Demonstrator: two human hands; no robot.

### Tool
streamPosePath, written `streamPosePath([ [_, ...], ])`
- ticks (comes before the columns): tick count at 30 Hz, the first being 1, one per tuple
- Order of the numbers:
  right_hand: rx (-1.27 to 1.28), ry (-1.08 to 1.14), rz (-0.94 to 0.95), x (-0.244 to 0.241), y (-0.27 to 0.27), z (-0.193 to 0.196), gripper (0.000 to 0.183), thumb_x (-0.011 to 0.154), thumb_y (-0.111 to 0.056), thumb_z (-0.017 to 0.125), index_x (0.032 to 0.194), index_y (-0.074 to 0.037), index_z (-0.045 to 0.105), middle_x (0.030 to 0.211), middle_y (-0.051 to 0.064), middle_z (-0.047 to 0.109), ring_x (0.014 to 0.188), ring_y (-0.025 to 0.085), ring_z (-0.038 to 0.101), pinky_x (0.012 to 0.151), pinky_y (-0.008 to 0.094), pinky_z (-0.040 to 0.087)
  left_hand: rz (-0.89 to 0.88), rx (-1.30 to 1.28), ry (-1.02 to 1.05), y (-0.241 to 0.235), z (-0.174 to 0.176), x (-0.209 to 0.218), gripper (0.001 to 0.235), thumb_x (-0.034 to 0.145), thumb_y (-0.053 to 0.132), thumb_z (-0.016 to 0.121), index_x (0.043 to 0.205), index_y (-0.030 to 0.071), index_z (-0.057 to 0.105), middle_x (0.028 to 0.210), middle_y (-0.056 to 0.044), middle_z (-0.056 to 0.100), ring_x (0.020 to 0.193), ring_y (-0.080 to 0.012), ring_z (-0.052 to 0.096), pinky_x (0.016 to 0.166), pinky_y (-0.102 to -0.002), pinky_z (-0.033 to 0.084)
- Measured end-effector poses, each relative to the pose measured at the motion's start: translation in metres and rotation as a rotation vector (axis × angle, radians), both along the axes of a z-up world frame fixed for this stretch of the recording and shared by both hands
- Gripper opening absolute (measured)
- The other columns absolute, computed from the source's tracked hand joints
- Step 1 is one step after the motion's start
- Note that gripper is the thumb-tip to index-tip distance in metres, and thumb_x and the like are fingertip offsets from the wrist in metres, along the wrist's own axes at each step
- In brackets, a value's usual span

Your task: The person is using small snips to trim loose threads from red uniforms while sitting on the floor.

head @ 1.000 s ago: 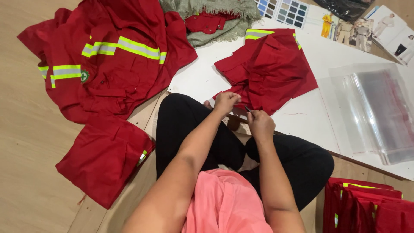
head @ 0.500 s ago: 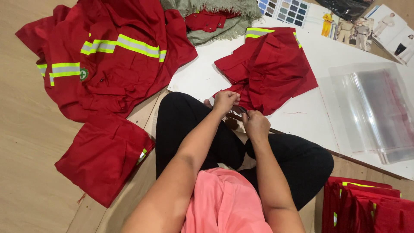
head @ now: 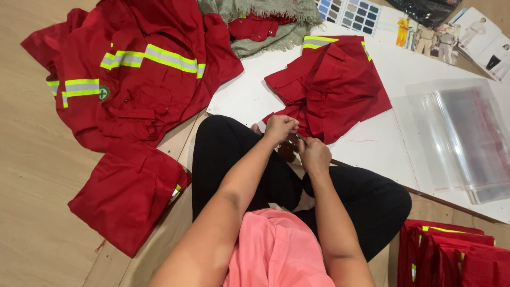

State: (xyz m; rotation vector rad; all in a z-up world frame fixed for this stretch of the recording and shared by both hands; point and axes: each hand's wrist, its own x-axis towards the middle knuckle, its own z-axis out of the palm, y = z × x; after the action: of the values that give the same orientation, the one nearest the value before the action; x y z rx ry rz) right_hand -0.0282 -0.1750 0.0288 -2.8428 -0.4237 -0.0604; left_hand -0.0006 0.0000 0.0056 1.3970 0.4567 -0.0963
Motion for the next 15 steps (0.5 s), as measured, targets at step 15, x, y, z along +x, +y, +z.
streamPosePath([
  [15,0.164,0.046,-0.069,0.011,-0.020,0.031,0.027,0.102,-0.029,0.062,0.119,-0.010,0.071,0.103,0.020,0.070,0.104,0.043,0.069,0.088,0.055,0.057,-0.252,0.218,0.073,0.002,0.012,-0.016,0.016,0.091,0.020,0.065,0.094,0.015,0.080,0.070,-0.004,0.077,0.071,-0.0166,0.076,0.068,-0.028,0.059],
])
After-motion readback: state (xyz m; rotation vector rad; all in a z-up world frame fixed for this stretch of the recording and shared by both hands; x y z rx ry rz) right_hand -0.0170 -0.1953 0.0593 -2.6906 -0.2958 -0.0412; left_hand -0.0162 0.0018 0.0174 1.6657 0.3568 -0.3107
